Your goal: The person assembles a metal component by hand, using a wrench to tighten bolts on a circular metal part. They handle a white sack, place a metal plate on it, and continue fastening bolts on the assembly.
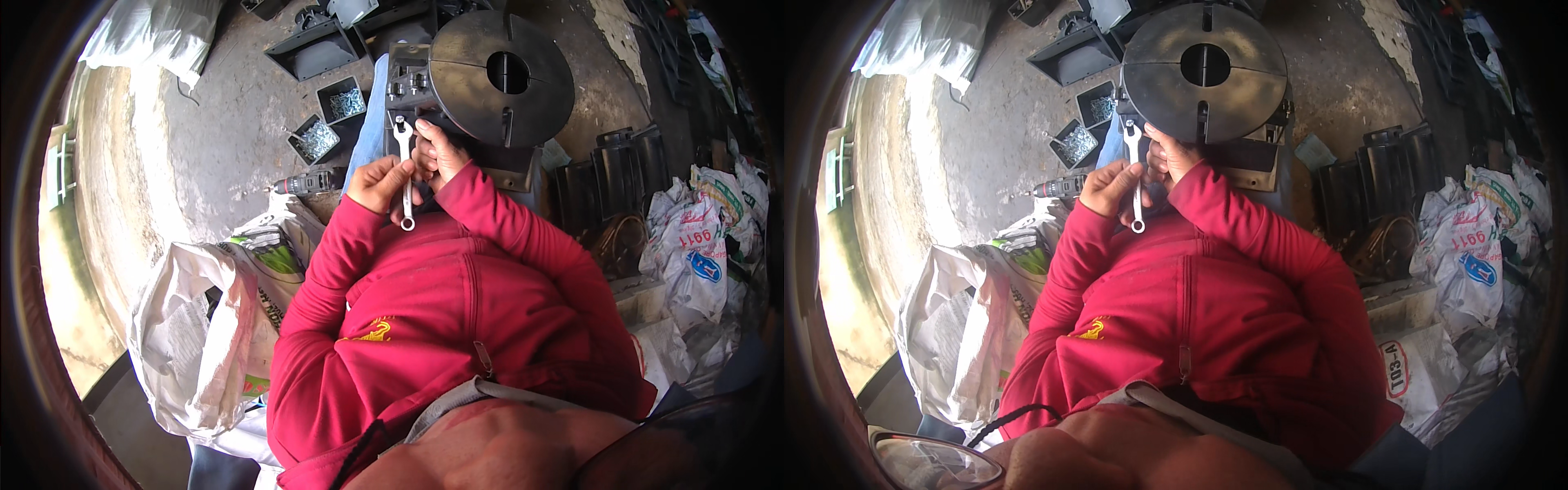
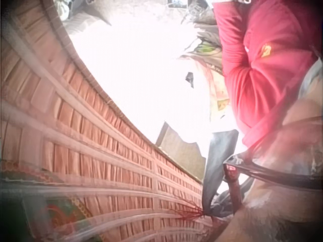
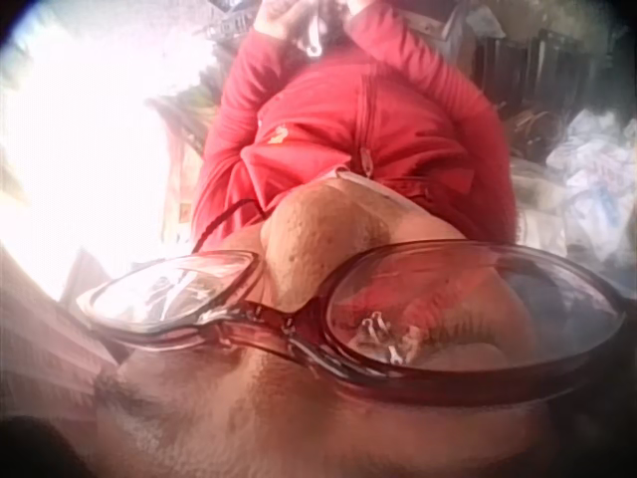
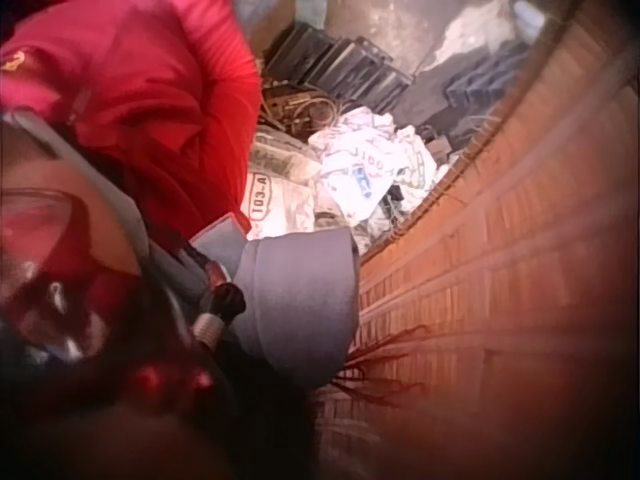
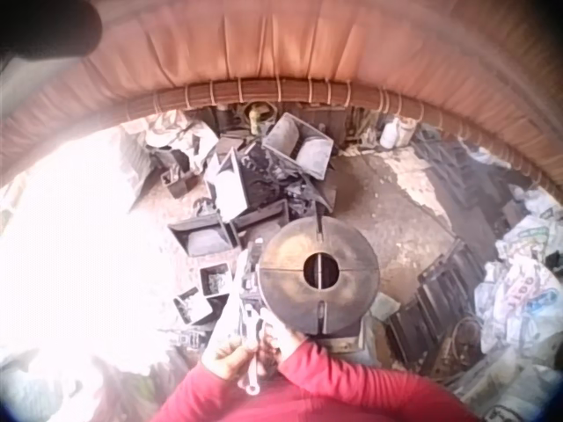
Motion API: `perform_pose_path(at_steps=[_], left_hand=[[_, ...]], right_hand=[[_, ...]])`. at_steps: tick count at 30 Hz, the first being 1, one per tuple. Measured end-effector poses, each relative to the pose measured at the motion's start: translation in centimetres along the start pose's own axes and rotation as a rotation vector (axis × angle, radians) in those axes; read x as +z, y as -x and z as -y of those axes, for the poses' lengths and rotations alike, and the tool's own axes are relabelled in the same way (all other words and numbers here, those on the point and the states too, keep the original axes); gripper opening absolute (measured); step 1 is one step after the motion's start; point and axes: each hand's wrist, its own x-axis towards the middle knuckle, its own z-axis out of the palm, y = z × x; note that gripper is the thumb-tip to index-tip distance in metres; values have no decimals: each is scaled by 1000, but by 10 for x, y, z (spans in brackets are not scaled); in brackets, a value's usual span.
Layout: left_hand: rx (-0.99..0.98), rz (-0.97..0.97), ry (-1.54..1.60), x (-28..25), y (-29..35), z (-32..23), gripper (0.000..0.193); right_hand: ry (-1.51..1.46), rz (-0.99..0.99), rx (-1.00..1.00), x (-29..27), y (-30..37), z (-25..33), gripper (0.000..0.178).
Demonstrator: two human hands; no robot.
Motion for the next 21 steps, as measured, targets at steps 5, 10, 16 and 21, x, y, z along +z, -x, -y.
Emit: perform_pose_path(at_steps=[5, 10, 16, 21], left_hand=[[48, -33, -22, -3, 3, -1, 31], [20, 24, -30, -4, -7, 3, 29], [-12, -5, -67, -3, -10, -5, 30], [41, 80, -140, -44, -20, -8, 33]], right_hand=[[-26, -4, -1, 3, 0, 3, 46], [-81, -12, 27, 2, 1, 2, 38], [-122, -27, 9, 3, 2, 3, 31], [-173, 11, 37, 2, 4, 4, 32]])
